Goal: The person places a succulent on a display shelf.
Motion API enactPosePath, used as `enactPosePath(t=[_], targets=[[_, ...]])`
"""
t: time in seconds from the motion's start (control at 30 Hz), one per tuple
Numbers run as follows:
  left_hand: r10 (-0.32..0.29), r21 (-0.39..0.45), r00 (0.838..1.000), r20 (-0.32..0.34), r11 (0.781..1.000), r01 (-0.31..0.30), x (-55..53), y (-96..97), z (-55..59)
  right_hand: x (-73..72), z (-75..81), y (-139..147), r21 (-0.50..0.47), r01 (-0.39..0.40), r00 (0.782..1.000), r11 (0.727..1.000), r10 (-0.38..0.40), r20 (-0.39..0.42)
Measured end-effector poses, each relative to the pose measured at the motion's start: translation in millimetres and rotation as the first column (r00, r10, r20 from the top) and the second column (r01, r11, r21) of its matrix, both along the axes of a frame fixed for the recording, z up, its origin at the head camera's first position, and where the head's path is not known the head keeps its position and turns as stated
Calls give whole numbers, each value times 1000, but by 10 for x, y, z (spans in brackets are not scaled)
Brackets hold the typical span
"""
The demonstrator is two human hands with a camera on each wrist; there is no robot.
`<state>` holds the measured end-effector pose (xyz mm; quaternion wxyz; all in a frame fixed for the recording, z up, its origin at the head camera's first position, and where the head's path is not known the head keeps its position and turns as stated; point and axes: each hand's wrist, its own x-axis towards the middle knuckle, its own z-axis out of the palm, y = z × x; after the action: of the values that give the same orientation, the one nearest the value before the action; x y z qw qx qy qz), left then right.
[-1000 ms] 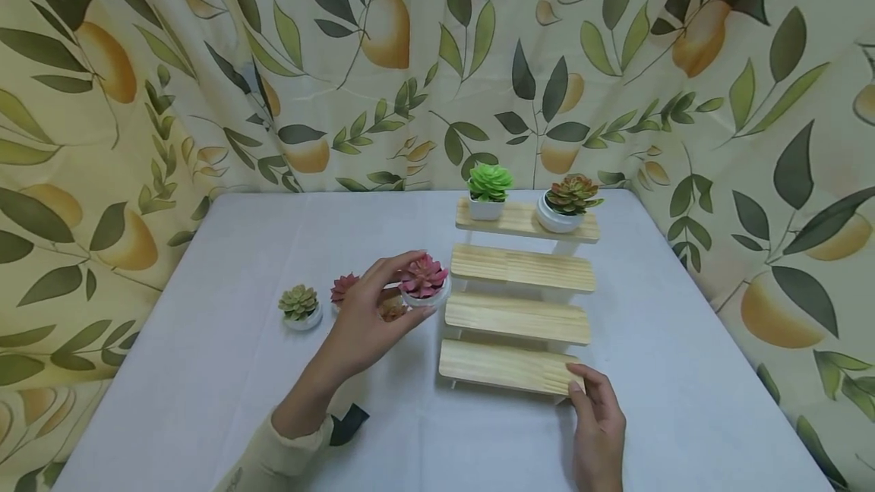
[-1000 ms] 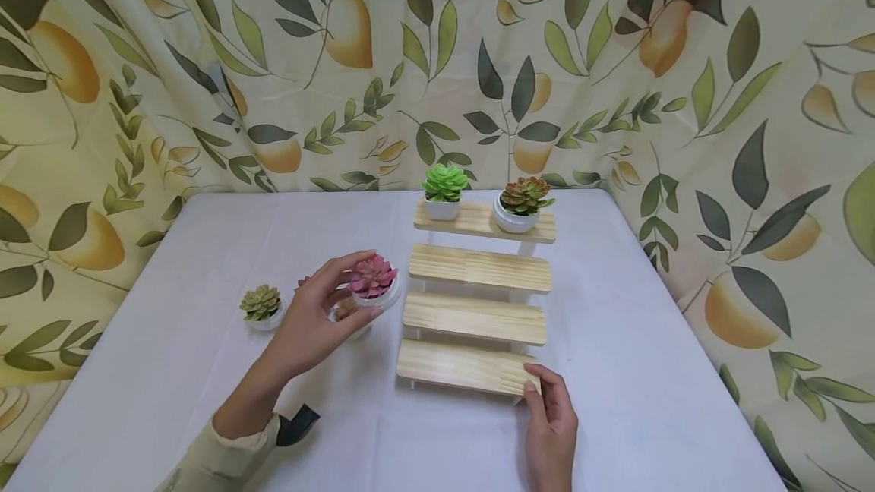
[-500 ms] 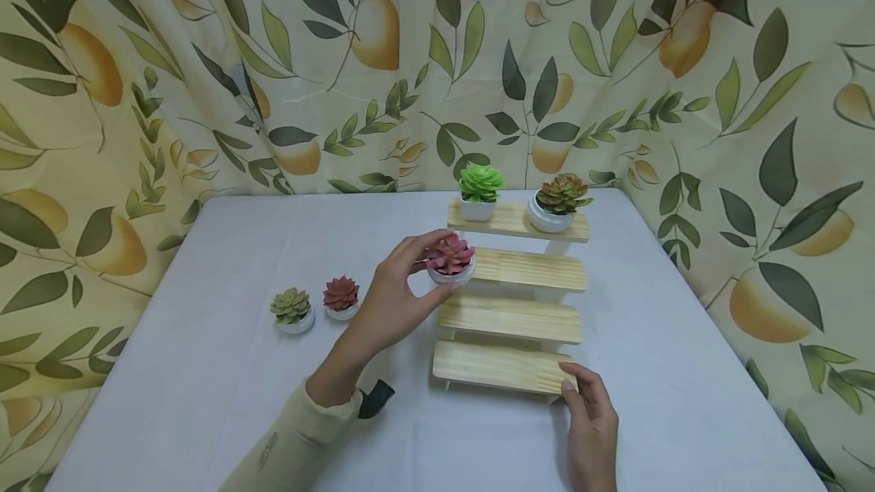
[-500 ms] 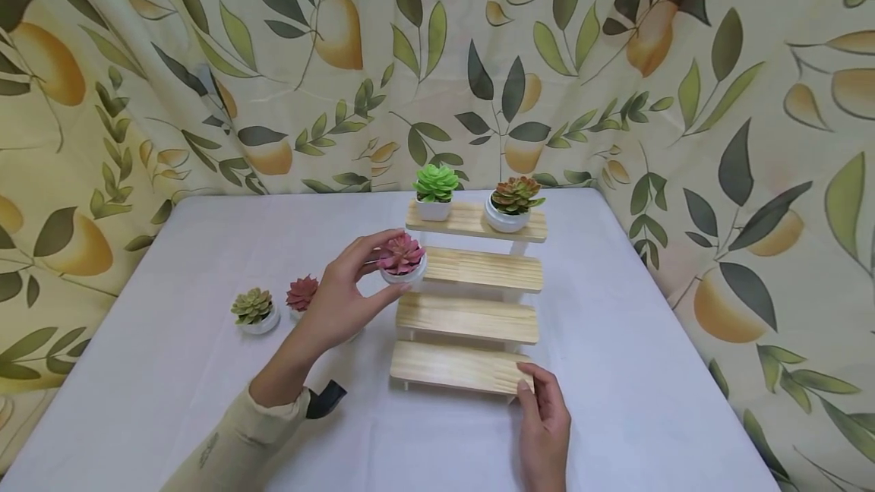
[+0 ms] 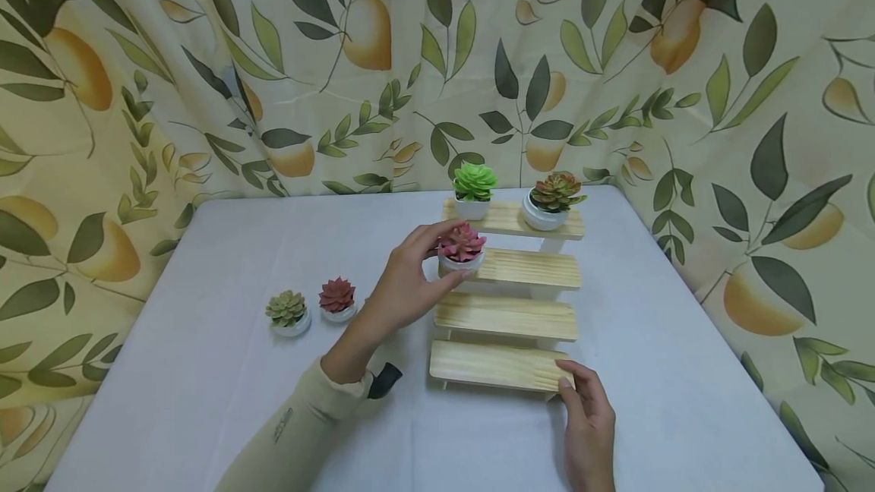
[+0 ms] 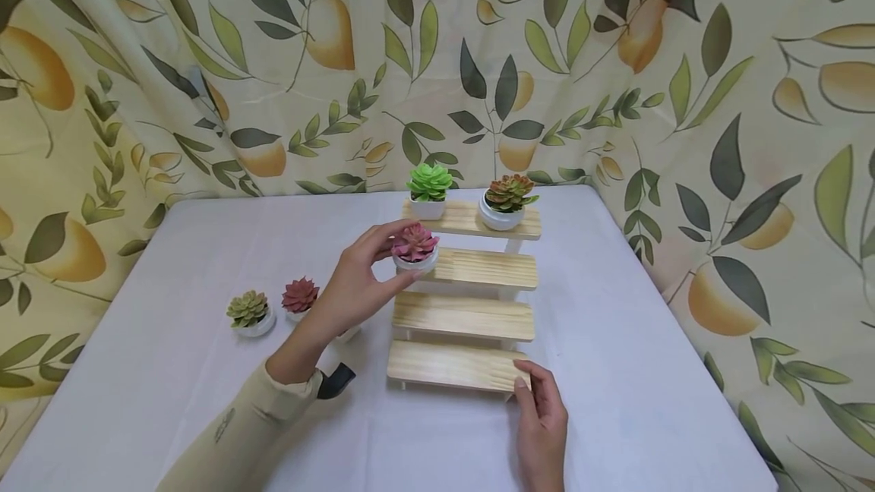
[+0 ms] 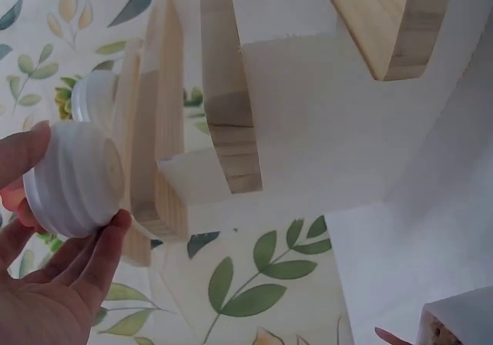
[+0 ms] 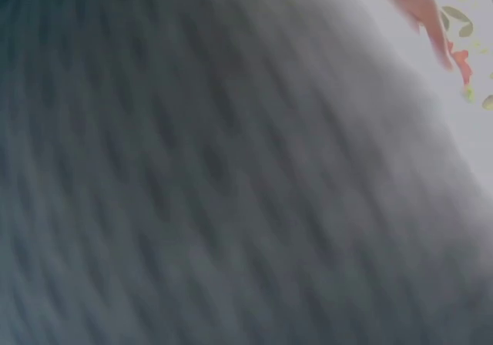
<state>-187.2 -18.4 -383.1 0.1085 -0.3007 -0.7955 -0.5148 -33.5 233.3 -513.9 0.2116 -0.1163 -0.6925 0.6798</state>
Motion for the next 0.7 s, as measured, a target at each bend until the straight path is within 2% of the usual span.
enactPosePath(t=[0.37,0.7], targets=[[17,-58,1000,18,998,-16,-56,102,-39,-4,16,-11,-3,-3,1000,1000,4,12],[44,-74,999,29,996,-42,-49,149,-85,-9,-4,-8,-4,7,1000,1000,-7,8]])
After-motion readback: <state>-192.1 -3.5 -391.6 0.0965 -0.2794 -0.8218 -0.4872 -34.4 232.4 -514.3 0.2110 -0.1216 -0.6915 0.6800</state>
